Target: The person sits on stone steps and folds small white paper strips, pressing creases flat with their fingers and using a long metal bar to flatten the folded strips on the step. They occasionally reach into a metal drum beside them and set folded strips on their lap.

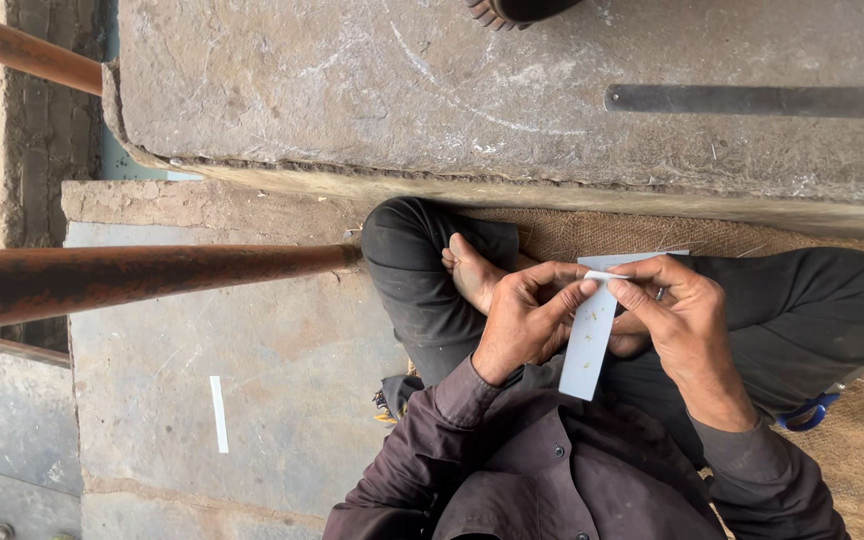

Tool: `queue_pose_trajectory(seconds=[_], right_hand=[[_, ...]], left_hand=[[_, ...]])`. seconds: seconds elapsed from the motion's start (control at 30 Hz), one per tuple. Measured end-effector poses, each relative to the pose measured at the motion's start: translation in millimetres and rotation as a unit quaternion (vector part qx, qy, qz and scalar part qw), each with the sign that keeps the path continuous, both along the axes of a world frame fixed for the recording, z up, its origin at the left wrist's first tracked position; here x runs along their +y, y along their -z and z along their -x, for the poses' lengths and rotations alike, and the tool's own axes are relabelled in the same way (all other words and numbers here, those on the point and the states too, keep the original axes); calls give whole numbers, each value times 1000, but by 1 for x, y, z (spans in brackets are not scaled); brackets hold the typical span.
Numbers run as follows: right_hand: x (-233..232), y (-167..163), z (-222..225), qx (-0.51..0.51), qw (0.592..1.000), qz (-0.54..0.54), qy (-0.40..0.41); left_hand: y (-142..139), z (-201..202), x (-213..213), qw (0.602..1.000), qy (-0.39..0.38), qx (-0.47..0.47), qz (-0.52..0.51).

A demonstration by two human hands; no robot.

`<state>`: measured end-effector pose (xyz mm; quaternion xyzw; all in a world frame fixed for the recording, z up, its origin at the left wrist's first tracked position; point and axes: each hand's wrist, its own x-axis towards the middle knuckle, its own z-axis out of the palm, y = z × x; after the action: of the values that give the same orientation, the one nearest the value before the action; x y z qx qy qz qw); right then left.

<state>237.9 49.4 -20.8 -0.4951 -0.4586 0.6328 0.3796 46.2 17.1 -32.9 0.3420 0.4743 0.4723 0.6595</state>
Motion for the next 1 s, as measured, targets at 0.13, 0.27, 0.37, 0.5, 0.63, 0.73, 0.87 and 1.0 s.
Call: queue_pose_trajectory(seconds=[0.13,0.27,0.37,0.5,0.63,0.73,0.87,1.0], right_hand=[[-2,7,-4,-45,999,10,-15],[-3,5,-3,-41,998,42,-9],[-4,1,-1,-51,997,56,-7],[-3,1,-1,-40,999,-6,-14],[-3,4,-3,-50,999,-5,-14],[-4,6,-3,-37,999,10,-8],[-5,9,-2,-8,1000,14,2],[-6,10,-1,-5,1000,21,6]], left_hand=[[-1,-1,0,1000,4,4,8],[-1,0,-1,998,10,60,-16],[0,1,-2,997,10,79,-12],[1,1,-1,996,14,82,-8],[-1,4,0,997,27,65,-24],[-4,6,0,998,32,42,-25],[-6,6,0,997,33,68,-16],[-5,5,0,997,26,66,-12]])
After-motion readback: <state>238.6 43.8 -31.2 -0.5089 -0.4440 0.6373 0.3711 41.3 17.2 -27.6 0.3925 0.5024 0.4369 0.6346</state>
